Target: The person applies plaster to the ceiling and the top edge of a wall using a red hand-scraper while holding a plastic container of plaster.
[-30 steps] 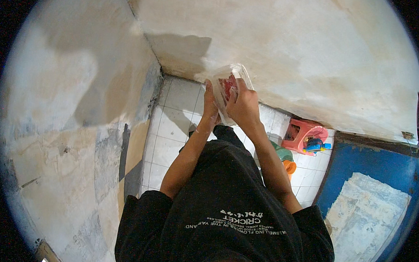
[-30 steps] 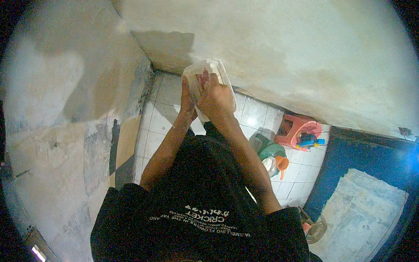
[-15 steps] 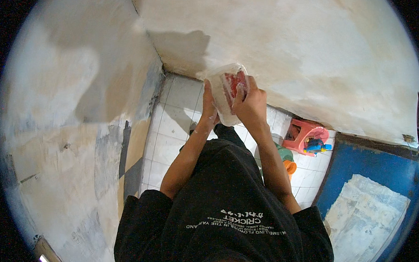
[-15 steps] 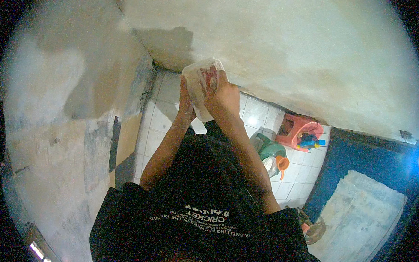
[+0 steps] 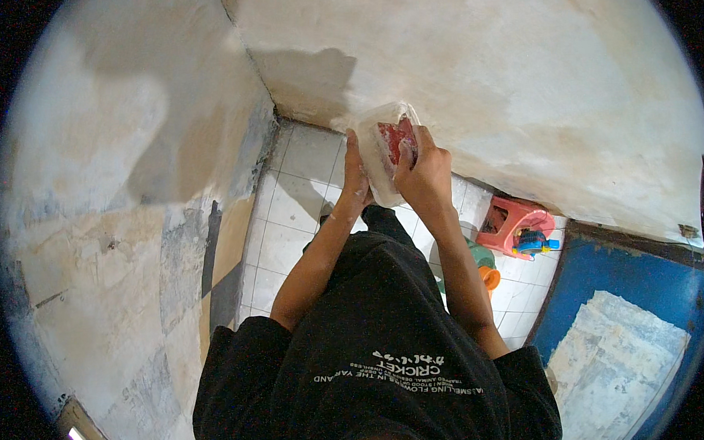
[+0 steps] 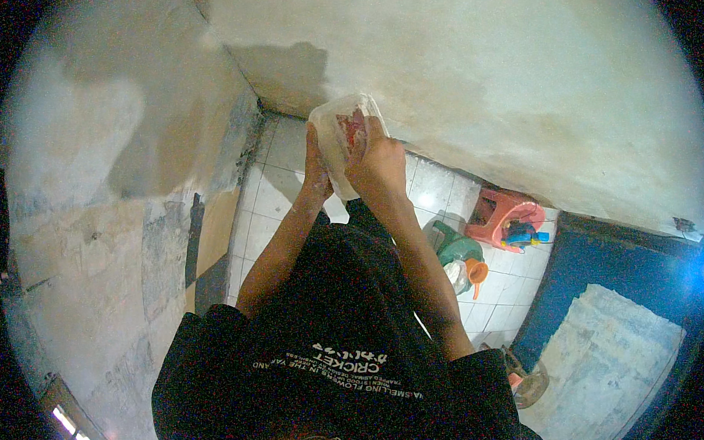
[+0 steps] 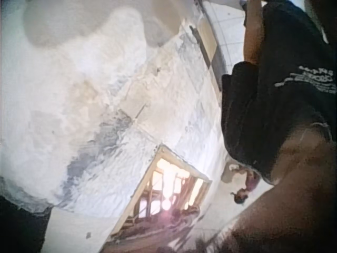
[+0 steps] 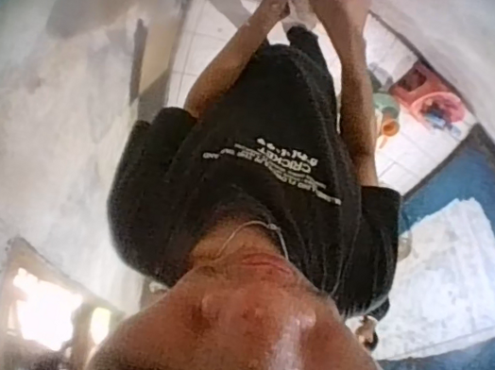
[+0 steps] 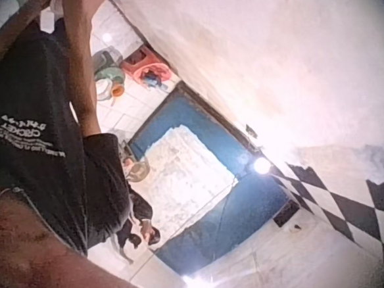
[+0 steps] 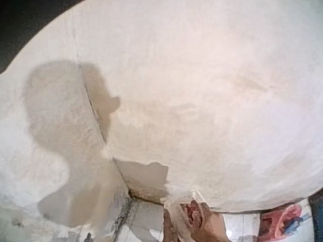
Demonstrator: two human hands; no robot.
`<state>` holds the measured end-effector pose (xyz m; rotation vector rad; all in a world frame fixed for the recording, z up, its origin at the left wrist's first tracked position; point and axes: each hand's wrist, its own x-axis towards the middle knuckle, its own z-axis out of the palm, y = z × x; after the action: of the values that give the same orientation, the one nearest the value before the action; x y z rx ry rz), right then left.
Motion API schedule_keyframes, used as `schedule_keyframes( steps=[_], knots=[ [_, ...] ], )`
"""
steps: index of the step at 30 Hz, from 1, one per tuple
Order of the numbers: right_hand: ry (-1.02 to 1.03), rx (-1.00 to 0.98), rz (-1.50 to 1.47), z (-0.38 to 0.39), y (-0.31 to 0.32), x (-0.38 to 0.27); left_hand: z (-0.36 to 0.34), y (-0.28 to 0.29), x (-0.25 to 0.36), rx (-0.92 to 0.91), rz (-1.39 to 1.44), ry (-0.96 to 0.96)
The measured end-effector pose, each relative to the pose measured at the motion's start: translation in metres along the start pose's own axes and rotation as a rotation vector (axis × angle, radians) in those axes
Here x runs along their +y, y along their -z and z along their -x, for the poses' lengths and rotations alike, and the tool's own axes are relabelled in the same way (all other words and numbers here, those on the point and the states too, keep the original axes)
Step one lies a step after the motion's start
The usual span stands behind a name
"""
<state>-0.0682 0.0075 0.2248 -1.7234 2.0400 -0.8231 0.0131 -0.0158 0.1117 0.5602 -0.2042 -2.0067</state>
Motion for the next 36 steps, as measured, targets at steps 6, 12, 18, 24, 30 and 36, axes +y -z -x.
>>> schedule_keyframes(
  steps=[6,12,18,24,30,36],
  knots=[
    [0.176,0.090,0.055,0.004,-0.027,0.017,-0.005,0.003,-0.004,0.046,-0.073,-0.037],
    [0.072,0.047,0.039,-0.008,-0.013,0.013,-0.001,0.006,-0.003,0.011,-0.082,-0.020],
    [-0.041,0.025,0.076,-0.008,-0.008,0.016,-0.005,0.004,-0.004,-0.010,-0.058,-0.035],
    [0.047,0.064,-0.041,0.002,-0.023,0.024,-0.004,0.012,-0.011,0.033,-0.093,-0.034],
    [0.007,0.030,-0.043,0.012,-0.006,0.018,-0.002,0.011,-0.007,-0.006,0.017,0.021],
    [0.113,0.120,-0.068,0.010,-0.022,0.018,-0.008,0.018,-0.018,0.045,-0.090,-0.025]
  ],
)
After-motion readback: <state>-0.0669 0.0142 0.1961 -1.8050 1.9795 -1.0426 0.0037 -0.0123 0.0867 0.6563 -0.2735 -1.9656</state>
